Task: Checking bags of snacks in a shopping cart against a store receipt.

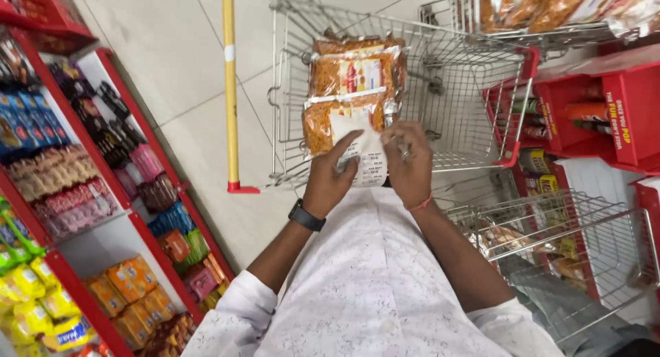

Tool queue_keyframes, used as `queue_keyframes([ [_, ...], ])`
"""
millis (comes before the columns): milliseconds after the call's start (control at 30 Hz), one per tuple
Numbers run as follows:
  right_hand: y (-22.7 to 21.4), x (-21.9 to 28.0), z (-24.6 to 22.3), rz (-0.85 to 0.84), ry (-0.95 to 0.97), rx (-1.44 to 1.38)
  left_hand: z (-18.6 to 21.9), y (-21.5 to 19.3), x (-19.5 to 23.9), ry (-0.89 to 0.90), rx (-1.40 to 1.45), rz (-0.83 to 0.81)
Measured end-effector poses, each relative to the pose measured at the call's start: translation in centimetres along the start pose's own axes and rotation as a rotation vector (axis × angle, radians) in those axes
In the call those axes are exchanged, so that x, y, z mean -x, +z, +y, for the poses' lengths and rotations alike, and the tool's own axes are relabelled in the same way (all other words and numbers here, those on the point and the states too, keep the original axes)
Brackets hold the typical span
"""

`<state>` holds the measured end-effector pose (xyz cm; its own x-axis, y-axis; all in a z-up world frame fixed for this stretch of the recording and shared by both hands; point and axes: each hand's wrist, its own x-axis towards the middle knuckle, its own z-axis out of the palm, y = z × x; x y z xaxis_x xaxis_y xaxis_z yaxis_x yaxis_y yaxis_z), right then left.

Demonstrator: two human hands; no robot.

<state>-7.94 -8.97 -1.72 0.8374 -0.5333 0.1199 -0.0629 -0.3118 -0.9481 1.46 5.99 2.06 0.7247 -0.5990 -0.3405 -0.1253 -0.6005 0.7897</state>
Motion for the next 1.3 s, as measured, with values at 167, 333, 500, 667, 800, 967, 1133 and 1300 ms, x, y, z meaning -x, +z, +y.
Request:
queue_keyframes([
  [167,1.8,-0.5,-1.0,0.09,-0.176,0.213,-7.5,1.7,0.6,0.094,0.337,-0.043],
  [333,3.9,-1.2,-3.1,-0.133,-0.409,0.359,-8.4,1.0,1.1,-0.046,0.509,-0.029],
  [500,5.9,-0.7,-0.2,-0.107,-0.028,-0.075,-9.0,0.0,3.0,0.054,0.182,0.133],
  [667,7.9,0.0,4.7,-0.308,0.485,-0.507,-8.0,-1.1,3.4,0.05,0.097,0.164],
  [800,8.4,-0.3,7.1,-0.329,0.597,-0.614,-8.3,-1.2,3.5,-0.039,0.071,0.177],
  [967,8.2,-4.9,16.4,-0.168,0.339,-0.178,-11.3,-0.7,4.9,-0.092,0.078,0.24],
  [1133,7.6,-9.2,24.3,-0.222,-0.34,0.727,-11.6,-1.2,6.5,-0.303,0.081,0.239],
  [1300,7.3,-10.4,24.1,-0.506,0.27,0.557,-12.7,-0.3,7.0,-0.294,0.116,0.286],
])
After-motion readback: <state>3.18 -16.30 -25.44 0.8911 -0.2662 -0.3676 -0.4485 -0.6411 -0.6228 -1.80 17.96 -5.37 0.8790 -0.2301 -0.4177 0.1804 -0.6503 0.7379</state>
